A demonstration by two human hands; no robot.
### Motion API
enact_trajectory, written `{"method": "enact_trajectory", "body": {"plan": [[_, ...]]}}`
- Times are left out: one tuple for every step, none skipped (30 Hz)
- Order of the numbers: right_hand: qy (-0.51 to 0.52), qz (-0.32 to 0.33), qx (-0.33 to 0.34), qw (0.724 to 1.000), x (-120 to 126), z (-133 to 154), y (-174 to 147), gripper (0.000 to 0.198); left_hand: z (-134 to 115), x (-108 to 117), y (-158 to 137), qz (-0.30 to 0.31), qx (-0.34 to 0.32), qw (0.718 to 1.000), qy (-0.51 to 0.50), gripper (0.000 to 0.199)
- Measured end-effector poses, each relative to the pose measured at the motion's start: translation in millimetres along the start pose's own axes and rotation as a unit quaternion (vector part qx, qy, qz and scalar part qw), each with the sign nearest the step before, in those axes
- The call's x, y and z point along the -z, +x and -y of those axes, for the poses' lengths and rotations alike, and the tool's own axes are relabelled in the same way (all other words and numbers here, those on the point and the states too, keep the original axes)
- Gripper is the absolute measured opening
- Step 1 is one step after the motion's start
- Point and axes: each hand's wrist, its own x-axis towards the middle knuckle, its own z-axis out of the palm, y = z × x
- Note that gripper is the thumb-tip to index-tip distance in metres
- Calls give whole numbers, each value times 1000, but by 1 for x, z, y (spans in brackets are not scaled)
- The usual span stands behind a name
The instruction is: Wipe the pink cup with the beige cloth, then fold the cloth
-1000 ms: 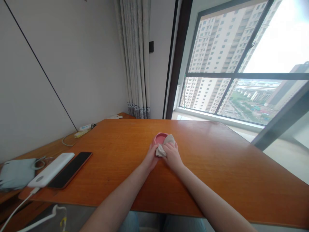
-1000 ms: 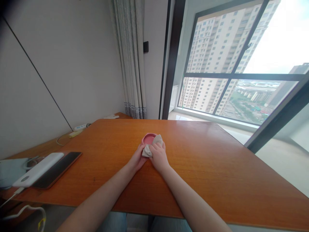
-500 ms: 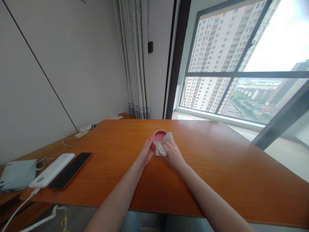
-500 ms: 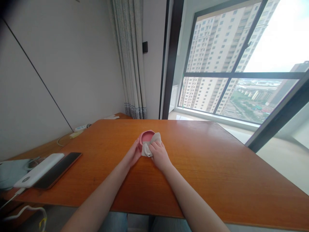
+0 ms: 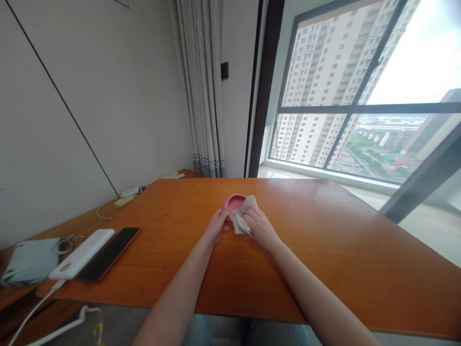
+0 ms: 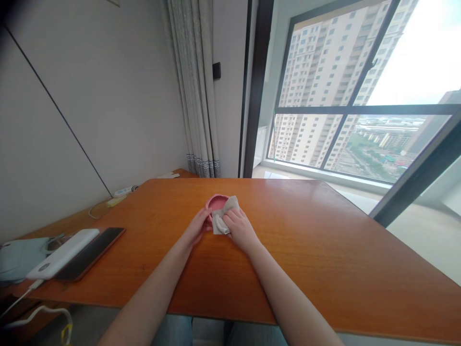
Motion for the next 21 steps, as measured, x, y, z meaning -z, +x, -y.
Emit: {"method": "enact_trajectory", "body": {"plan": [[-1,1,-6,1000,0,1,-1,13,-1,2,0,-1,12,1000,13,38],[-5,0,-16,1000,-1,2,-2,13,0,1,-1,-4,9,1000,11,39],[-11,-6,-29,999,-2,3,-3,13,2,-1,-2,-4,-2,1000,-7,39],[-20,-14,-42,999,-4,4,-5,12,5,-4,-3,1,-16,999,-35,40],[-30,-24,-54,998,-5,5,-6,12,9,-9,-5,13,-27,997,-66,41],[-40,-34,-63,997,-6,6,-8,12,12,-14,-8,29,-31,995,-95,44],[-47,-42,-69,996,-7,7,-9,11,15,-19,-10,45,-31,992,-116,49],[-50,-47,-73,995,-8,7,-10,11,18,-23,-11,56,-27,990,-129,52],[-49,-48,-74,995,-9,7,-10,11,20,-26,-13,60,-23,989,-135,53],[-45,-46,-76,995,-10,7,-10,11,21,-28,-13,58,-22,989,-137,52],[-40,-42,-77,995,-11,6,-10,10,21,-28,-13,51,-24,989,-136,51],[-33,-36,-76,996,-11,5,-9,10,20,-27,-12,41,-28,990,-133,49],[-24,-29,-73,997,-10,4,-9,10,19,-25,-11,30,-34,991,-128,47],[-13,-19,-64,998,-9,3,-8,11,17,-21,-9,21,-39,992,-118,46],[-1,-9,-52,999,-8,2,-6,11,14,-17,-6,15,-46,993,-104,45],[9,2,-38,999,-6,1,-5,11,11,-12,-3,11,-54,995,-86,45],[15,12,-22,1000,-4,0,-4,11,7,-6,0,10,-62,996,-64,45],[16,20,-7,1000,-3,0,-3,11,4,0,3,7,-70,997,-39,44],[10,26,5,1000,-3,1,-3,12,0,6,6,1,-79,997,-12,42],[1,28,13,1000,-4,3,-2,12,-3,11,8,-10,-91,996,14,40],[-10,27,14,999,-5,5,-2,14,-5,15,10,-22,-103,994,37,38]]}}
